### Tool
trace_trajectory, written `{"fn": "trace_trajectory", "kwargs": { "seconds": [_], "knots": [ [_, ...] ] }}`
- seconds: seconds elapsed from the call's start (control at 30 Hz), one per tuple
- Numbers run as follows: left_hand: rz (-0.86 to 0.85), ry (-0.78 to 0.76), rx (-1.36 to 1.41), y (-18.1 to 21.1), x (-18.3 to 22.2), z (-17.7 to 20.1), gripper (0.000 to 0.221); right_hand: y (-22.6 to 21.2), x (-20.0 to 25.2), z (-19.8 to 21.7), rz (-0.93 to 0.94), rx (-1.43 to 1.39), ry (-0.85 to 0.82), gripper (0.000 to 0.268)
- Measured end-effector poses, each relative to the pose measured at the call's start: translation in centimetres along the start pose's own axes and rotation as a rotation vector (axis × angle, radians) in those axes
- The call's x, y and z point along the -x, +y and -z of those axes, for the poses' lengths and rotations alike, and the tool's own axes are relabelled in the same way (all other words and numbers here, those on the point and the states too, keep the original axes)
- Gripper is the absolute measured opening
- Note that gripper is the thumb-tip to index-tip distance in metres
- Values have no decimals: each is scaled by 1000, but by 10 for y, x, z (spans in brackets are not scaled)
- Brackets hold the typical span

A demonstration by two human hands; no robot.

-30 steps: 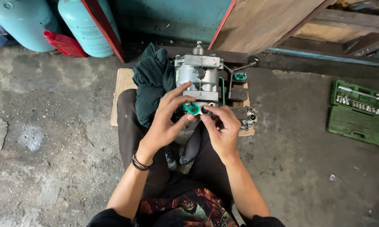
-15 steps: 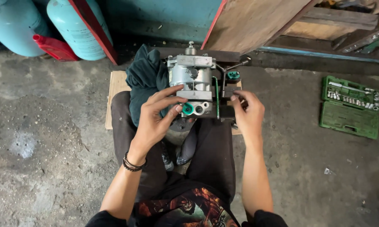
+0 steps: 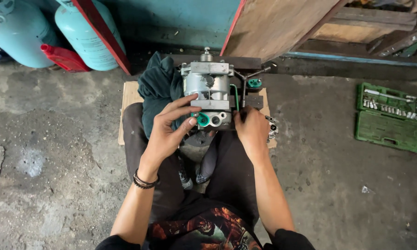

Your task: Cleaning and inspecting an automotive AC compressor using a cloth and a small tool

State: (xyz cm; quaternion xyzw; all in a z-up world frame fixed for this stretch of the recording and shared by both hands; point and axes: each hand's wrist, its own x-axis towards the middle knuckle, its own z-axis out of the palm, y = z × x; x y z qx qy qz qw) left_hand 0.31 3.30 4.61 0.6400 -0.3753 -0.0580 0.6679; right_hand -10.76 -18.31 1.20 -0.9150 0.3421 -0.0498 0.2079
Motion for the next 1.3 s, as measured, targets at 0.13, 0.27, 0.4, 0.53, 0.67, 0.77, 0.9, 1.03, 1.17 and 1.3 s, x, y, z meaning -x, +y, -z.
{"fn": "trace_trajectory", "kwargs": {
  "seconds": [0.13,0.27,0.4,0.53,0.67,0.77,0.9,1.03,1.17,1.3],
  "knots": [
    [5,-13,17,-4,3,0,25,1,5,-2,63,-19,47,28],
    [11,5,28,-3,4,-3,25,-9,26,24,69,-33,52,27],
    [14,36,56,-5,5,-5,26,-7,48,51,154,-225,55,25],
    [-13,42,69,-6,6,-4,27,8,64,69,341,-435,35,22],
    [-26,51,66,-10,7,-4,28,0,72,77,377,-452,-5,21],
    [-32,45,71,-11,8,-4,28,-19,71,82,446,-453,-11,19],
    [-38,41,68,-4,6,-1,28,-31,70,82,428,-435,-45,23],
    [-43,30,47,-2,6,0,27,-34,71,80,381,-414,-67,25],
    [-55,20,26,0,5,2,27,-40,74,80,391,-418,-74,25],
    [-71,9,-9,-2,6,2,26,-48,81,84,365,-388,-66,24]
  ]
}}
